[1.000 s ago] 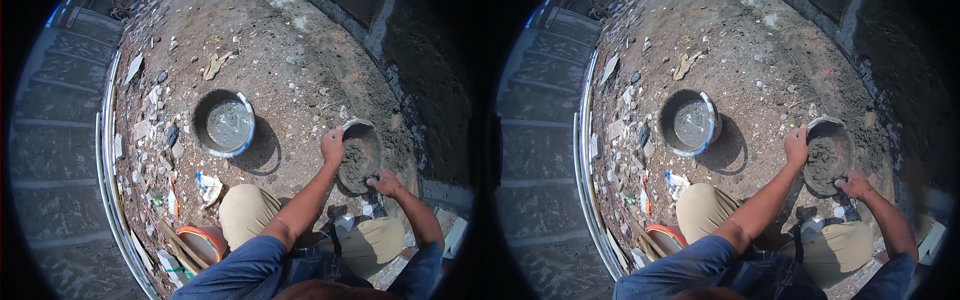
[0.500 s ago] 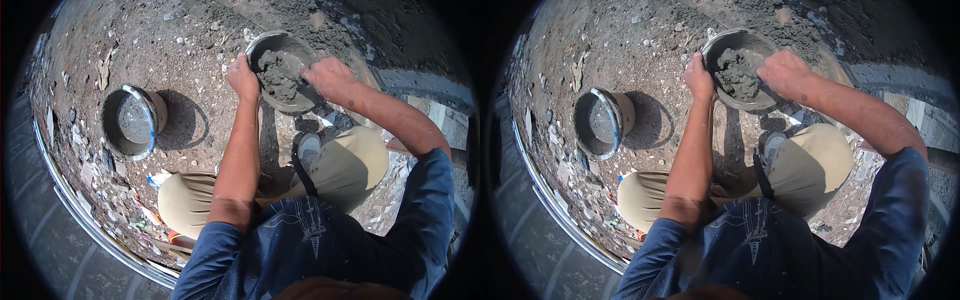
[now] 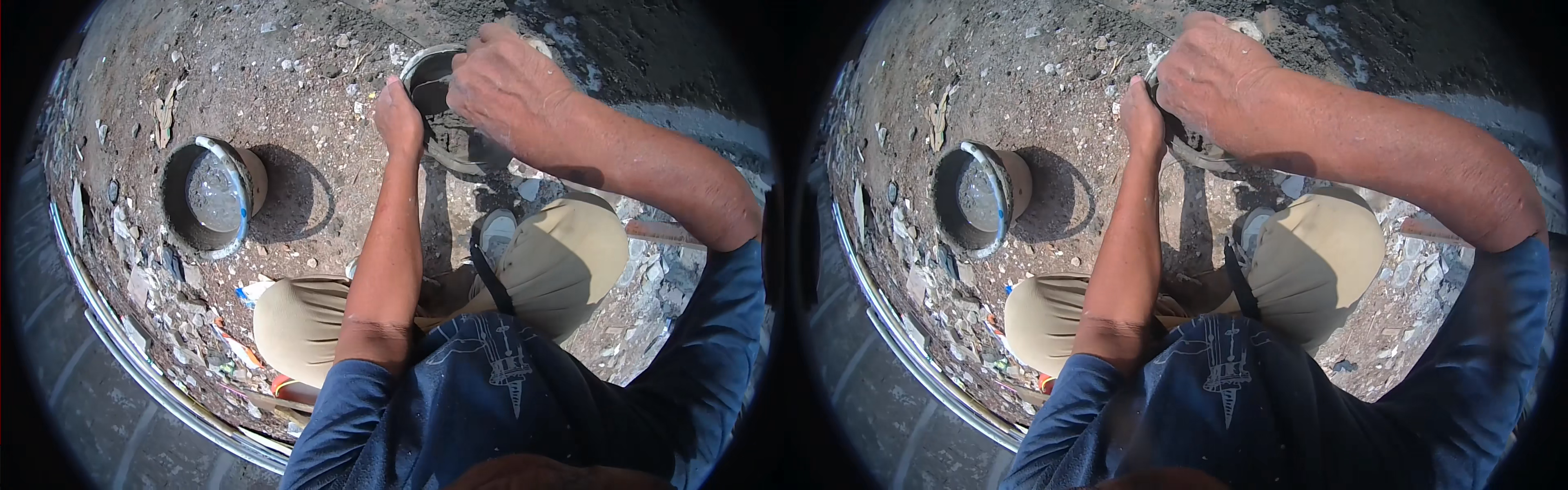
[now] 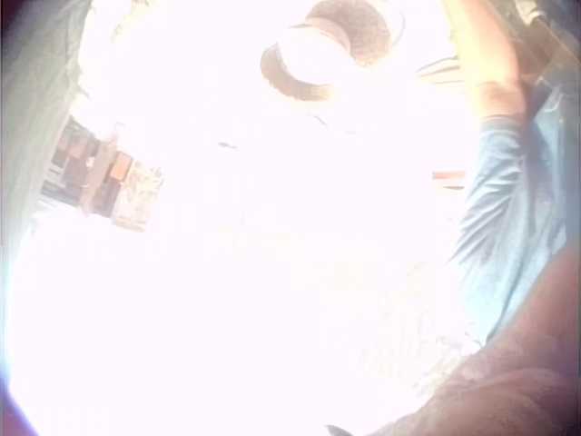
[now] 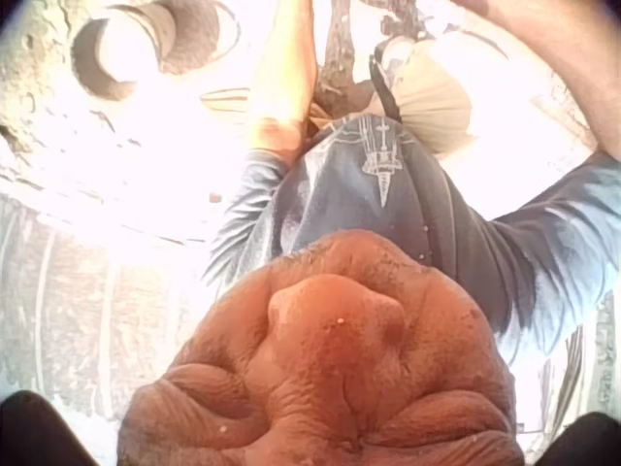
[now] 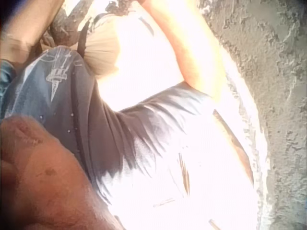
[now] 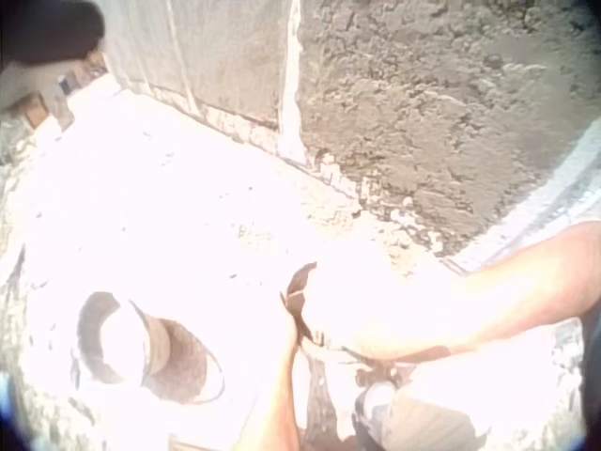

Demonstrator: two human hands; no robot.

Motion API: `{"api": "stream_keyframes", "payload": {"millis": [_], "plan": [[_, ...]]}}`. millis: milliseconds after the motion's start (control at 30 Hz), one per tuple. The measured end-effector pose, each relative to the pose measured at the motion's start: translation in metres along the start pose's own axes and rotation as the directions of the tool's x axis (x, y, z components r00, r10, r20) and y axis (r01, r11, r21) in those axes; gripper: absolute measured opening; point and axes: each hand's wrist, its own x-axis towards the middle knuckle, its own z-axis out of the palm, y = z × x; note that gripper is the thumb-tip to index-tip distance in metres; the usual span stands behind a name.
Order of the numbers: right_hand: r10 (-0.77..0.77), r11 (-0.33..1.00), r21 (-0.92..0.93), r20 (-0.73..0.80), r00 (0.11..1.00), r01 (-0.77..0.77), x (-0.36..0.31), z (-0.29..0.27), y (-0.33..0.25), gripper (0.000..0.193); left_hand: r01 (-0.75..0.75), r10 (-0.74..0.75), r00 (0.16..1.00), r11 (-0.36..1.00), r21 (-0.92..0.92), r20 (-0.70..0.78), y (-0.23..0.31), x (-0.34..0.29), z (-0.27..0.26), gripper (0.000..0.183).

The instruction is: The person applies cement to a wall using a trowel, scooping wet cement from a bucket and spreading it onto the wall surface.

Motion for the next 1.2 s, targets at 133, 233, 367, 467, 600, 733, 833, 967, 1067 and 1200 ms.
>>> {"api": "stream_keyframes", "payload": {"millis": [133,233,367,467,600,733,833,967,1067,1200], "plan": [[0.096,0.994,-0.031,-0.211,0.973,-0.105,0.014,0.052,0.025,0.007,-0.126,0.135,0.990,0.980,0.156,-0.050,0.015,-0.013,0.009,0.045],[0.179,0.984,0.066,-0.229,0.957,-0.168,0.012,0.115,0.030,0.006,-0.105,0.116,0.988,0.989,0.108,-0.100,0.007,-0.008,0.002,0.045],[0.256,0.848,0.347,0.394,0.883,-0.401,-0.018,0.185,0.003,0.024,-0.047,0.046,0.990,0.999,-0.006,-0.134,0.003,-0.013,0.008,0.048],[0.205,0.653,0.534,0.558,0.804,-0.537,-0.020,0.190,-0.023,0.034,-0.087,0.083,0.980,0.996,-0.014,-0.179,-0.002,-0.005,0.010,0.048],[0.231,0.401,0.802,0.379,0.896,-0.443,-0.024,0.172,-0.035,0.051,-0.069,0.059,0.989,0.995,-0.074,-0.136,-0.009,-0.005,0.004,0.049],[0.170,0.539,0.692,0.468,0.867,-0.479,-0.014,0.111,0.024,0.045,-0.089,0.083,0.984,0.996,-0.028,-0.158,-0.005,-0.003,-0.001,0.048],[0.273,0.721,0.540,0.354,0.894,-0.434,0.011,0.140,-0.007,0.029,-0.105,0.093,0.984,0.992,-0.073,-0.151,-0.009,-0.006,0.014,0.049],[0.086,0.854,0.474,0.276,0.957,-0.214,0.006,0.143,-0.039,0.022,-0.103,0.087,0.980,0.991,-0.084,-0.179,-0.015,-0.002,0.005,0.049],[0.162,0.822,0.514,0.201,0.966,-0.245,-0.020,0.122,-0.004,0.023,-0.075,0.066,0.987,0.995,-0.058,-0.146,-0.011,0.000,-0.008,0.049],[0.387,0.885,0.297,-0.041,0.921,-0.359,-0.014,0.127,0.047,0.017,-0.068,0.058,0.988,0.995,-0.070,-0.141,0.011,-0.007,0.012,0.049]]}}
